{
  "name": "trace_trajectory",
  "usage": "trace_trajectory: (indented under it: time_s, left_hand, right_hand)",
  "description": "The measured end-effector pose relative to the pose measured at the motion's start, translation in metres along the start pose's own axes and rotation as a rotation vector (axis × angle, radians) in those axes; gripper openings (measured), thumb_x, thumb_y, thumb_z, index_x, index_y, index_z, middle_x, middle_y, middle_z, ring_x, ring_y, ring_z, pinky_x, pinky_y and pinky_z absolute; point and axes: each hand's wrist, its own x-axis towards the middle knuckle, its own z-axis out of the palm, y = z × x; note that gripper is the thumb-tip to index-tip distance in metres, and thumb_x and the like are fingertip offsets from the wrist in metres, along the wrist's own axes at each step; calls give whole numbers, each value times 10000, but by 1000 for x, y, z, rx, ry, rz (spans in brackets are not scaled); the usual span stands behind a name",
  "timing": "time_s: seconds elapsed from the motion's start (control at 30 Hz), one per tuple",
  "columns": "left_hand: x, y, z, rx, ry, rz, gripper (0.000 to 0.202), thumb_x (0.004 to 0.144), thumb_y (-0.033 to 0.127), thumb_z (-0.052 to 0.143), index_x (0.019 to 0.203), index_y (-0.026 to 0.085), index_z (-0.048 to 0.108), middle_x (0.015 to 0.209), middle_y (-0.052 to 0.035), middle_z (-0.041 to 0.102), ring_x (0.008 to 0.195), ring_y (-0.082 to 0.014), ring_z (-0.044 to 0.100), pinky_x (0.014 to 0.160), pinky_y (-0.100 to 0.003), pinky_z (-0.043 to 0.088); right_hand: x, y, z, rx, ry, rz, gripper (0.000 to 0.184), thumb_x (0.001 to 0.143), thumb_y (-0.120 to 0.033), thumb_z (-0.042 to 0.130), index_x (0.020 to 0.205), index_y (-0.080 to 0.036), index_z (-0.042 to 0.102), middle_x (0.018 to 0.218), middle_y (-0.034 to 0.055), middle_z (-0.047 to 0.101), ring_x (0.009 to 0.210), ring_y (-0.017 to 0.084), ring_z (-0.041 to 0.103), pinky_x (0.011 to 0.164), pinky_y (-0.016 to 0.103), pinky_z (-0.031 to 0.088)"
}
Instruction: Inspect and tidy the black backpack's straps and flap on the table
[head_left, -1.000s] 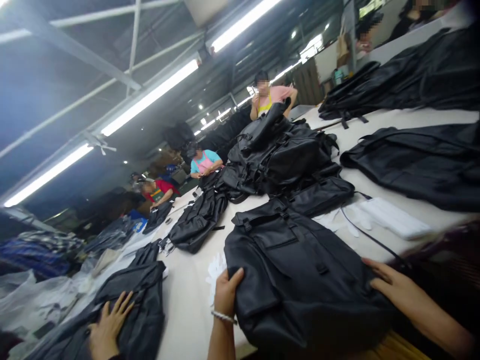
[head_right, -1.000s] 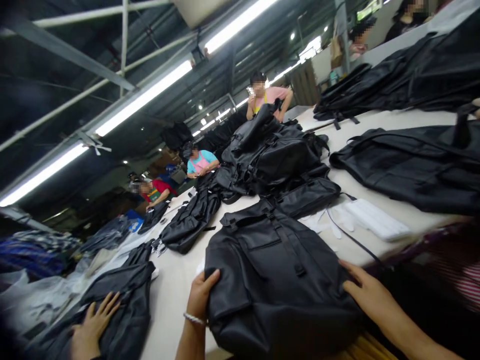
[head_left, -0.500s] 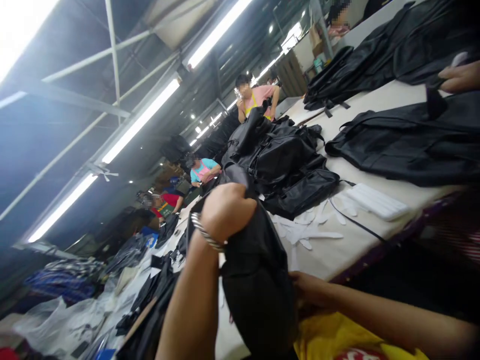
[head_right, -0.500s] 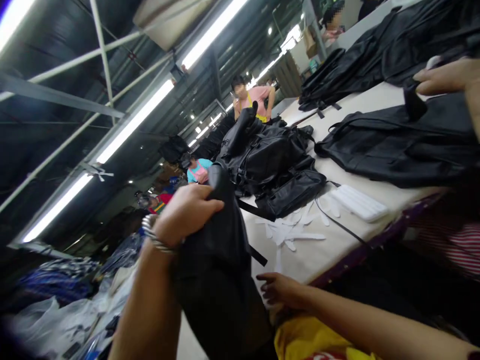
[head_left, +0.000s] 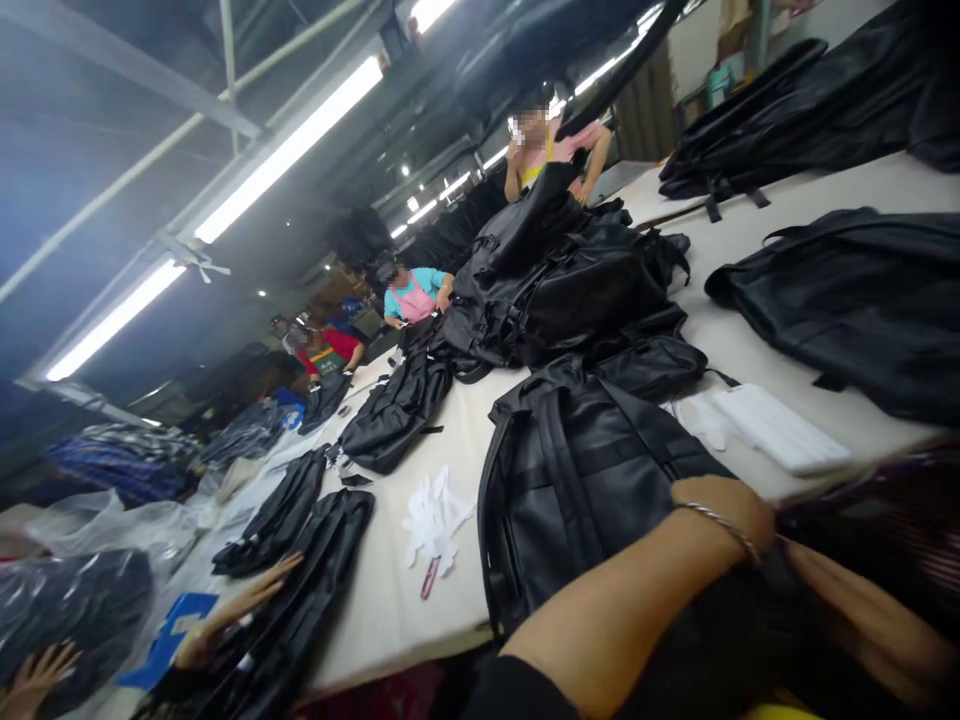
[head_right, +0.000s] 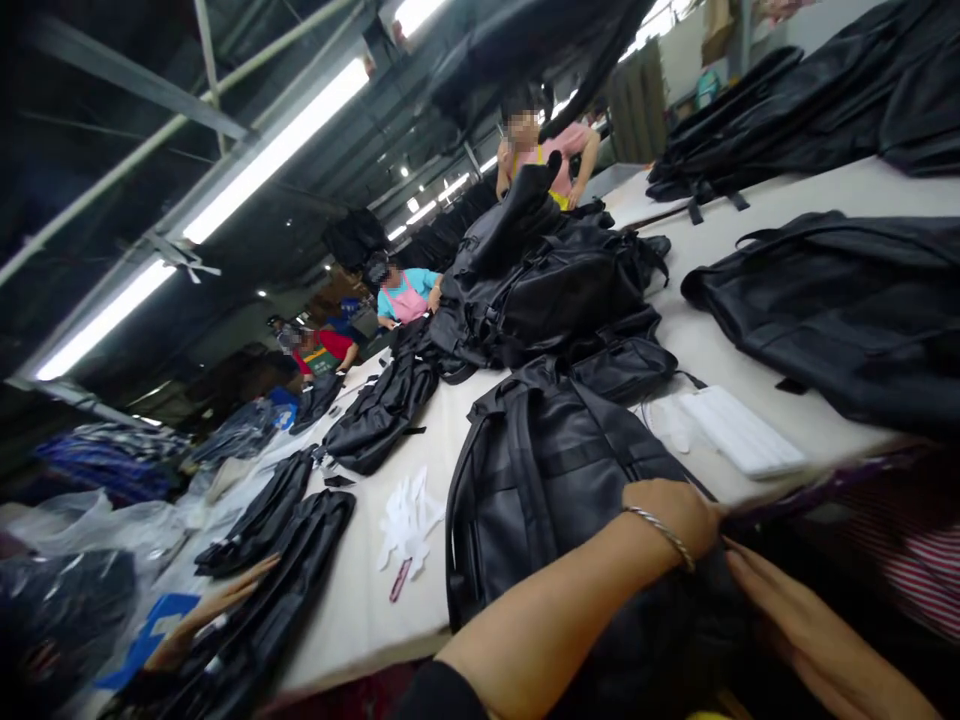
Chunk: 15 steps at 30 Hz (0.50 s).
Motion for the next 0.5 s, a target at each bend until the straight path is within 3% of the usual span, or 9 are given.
trace_trajectory:
  time_s: [0.07, 0.13, 0.23, 0.3, 0.33, 0.4, 0.5]
  left_hand:
    - [-21, -20, 1, -128, 150, 42, 414, 782, 425, 299, 930, 149, 570, 887, -133, 607, 850, -229, 554, 705, -353, 449]
    - [-52, -54, -3, -241, 392, 16, 397, 782, 428, 323, 1025, 175, 508, 954, -98, 584, 909, -186, 527, 782, -297, 427]
    - [-105, -124, -8, -270, 757, -300, 416, 777, 387, 372, 1120, 159, 426, 1104, -109, 499, 1053, -177, 437, 909, -294, 342]
    - [-140, -174, -5, -156, 890, -594, 479, 725, 408, 457, 1123, 143, 428, 1207, -136, 404, 1152, -228, 330, 966, -355, 261]
    - [-156, -197, 0, -120, 886, -753, 530, 685, 422, 504, 1125, 137, 427, 1237, -148, 367, 1173, -260, 294, 971, -388, 236]
    - [-184, -232, 16, -239, 699, -967, 636, 638, 433, 553, 1153, 98, 392, 1154, -173, 452, 1107, -267, 386, 927, -383, 291]
    - [-209, -254, 47, -589, 432, -1004, 578, 624, 427, 569, 1068, 71, 470, 962, -144, 577, 917, -213, 532, 810, -296, 389]
  right_hand:
    - [-5, -3, 10, 155, -103, 106, 601, 705, -477, 437, 1244, -232, 336, 1067, 107, 543, 987, 252, 486, 766, 306, 483]
    - [-7, -7, 20, 306, -190, 253, 679, 667, -437, 496, 1267, -195, 288, 1068, 102, 544, 983, 276, 486, 784, 342, 481]
    - [-4, -11, 28, 279, -188, 298, 690, 628, -426, 537, 1228, -155, 329, 1050, 116, 552, 953, 297, 503, 765, 360, 491]
    - [-2, -13, 29, 193, -186, 247, 637, 627, -434, 553, 1174, -157, 381, 1070, 115, 540, 968, 286, 498, 765, 325, 491]
    - [-1, -13, 27, 157, -199, 228, 608, 629, -440, 557, 1146, -160, 401, 1084, 113, 532, 982, 278, 490, 769, 306, 487]
    - [2, -16, 20, 110, -259, 226, 586, 627, -447, 569, 1116, -160, 420, 1112, 111, 513, 1011, 266, 470, 789, 286, 472]
    - [11, -24, 4, 19, -264, 289, 680, 581, -435, 611, 1161, -159, 387, 1147, 123, 482, 1022, 272, 460, 784, 303, 467]
